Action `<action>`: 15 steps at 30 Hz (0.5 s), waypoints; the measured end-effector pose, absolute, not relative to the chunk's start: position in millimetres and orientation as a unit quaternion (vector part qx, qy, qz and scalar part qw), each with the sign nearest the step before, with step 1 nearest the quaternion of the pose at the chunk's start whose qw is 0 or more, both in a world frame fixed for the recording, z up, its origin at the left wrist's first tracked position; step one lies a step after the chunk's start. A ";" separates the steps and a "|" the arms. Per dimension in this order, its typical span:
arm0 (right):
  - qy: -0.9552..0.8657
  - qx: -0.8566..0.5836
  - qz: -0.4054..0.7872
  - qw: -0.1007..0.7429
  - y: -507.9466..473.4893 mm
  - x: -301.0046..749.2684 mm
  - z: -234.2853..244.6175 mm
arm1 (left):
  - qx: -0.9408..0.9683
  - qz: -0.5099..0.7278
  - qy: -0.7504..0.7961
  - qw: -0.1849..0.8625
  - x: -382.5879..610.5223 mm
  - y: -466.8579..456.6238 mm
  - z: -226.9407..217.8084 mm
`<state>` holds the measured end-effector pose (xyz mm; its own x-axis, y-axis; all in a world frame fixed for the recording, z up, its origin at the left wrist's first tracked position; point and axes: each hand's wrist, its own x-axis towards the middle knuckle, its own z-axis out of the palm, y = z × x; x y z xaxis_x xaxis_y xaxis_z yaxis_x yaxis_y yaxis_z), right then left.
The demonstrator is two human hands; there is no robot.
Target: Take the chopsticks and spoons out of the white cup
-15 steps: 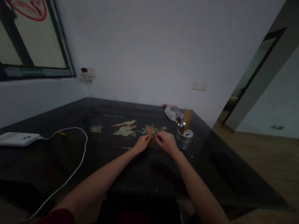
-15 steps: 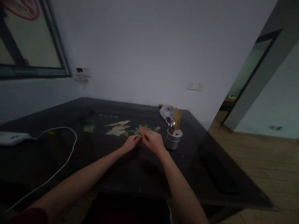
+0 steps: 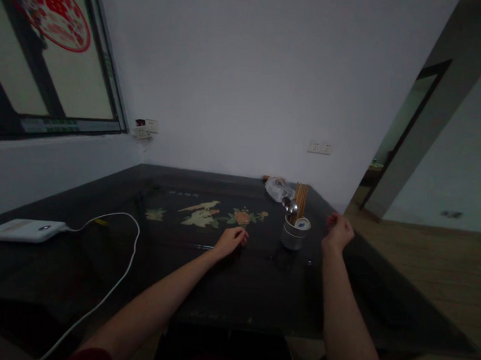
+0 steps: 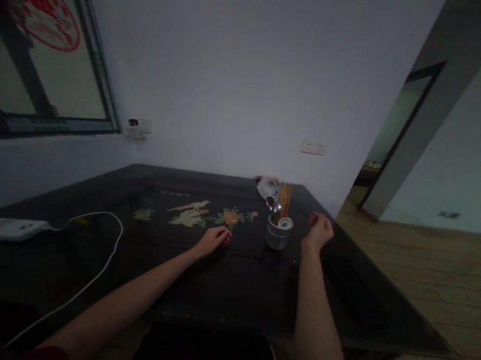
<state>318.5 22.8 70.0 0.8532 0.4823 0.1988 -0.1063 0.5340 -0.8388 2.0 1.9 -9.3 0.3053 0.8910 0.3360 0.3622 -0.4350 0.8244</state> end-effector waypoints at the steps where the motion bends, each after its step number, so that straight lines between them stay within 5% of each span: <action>1: -0.195 -0.476 0.245 0.822 26.7 321.5 59.6 | 0.742 0.410 0.422 0.322 1.8 1.4 -8.7; 4: -0.207 -0.507 0.386 0.742 33.1 318.1 32.6 | 0.743 0.406 0.424 0.323 1.3 0.3 -7.1; 15: -0.209 -0.503 0.383 0.746 46.3 283.7 6.2 | 0.755 0.391 0.423 0.314 0.8 -0.8 -5.1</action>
